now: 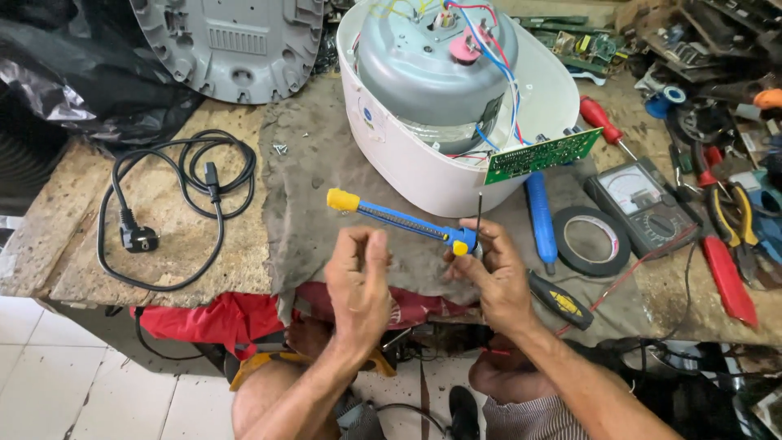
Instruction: The person disassembles a blue and yellow cylindrical component, removes a metal spring and a yellow plastic piece, then reassembles the parts. The work is performed at a cluttered workbench with tools and an open appliance nearby.
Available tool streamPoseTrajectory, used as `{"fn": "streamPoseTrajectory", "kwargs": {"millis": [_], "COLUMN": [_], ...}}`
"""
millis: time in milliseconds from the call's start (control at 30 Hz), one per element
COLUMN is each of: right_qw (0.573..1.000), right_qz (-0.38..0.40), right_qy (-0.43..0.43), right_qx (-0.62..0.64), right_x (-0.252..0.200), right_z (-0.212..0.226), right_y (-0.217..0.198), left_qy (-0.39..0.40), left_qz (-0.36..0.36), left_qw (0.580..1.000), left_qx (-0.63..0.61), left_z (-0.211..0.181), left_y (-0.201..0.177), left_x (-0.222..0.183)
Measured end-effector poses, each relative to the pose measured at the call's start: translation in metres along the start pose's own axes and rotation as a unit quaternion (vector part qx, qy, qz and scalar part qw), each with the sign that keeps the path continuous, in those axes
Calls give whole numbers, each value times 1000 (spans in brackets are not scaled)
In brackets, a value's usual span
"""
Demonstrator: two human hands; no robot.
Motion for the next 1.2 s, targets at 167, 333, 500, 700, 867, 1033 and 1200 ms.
{"fn": "streamPoseTrajectory", "kwargs": {"millis": [167, 333, 500, 700, 867, 1033, 1200], "right_qw": [997, 999, 997, 994, 957, 934, 965], "right_qz": [69, 54, 52, 58, 57, 62, 121], "right_qy": [-9, -8, -35, -65, -183, -226, -156], "right_qx": [36, -3, -45, -62, -219, -271, -172], "right_x": [-6, -11, -15, -15, -17, -17, -14], "right_z": [-33, -19, 5, 8, 23, 51, 53], "right_y": [-4, -1, 14, 12, 9, 13, 5], "left_qy": [-240, -243, -253, -230, -201, -204, -237], "left_qz": [83, 113, 151, 179, 209, 218, 230], "left_qw": [946, 932, 915, 920, 926, 924, 907], "left_qx": [-204, -242, -275, -260, -242, -240, -262], "left_z": [-14, -18, -1, -6, -3, 0, 4], "left_y": [19, 11, 9, 7, 9, 9, 13], "left_x": [-11, 0, -4, 1, 2, 1, -3]}}
Point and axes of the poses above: each hand's wrist, its own x-axis towards the middle knuckle, its own y-axis out of the palm, z = x × y, the point moved 3 cm from there along x, towards the middle knuckle, and after that the axes turned 10 degrees about y, right-handed, at the moved point
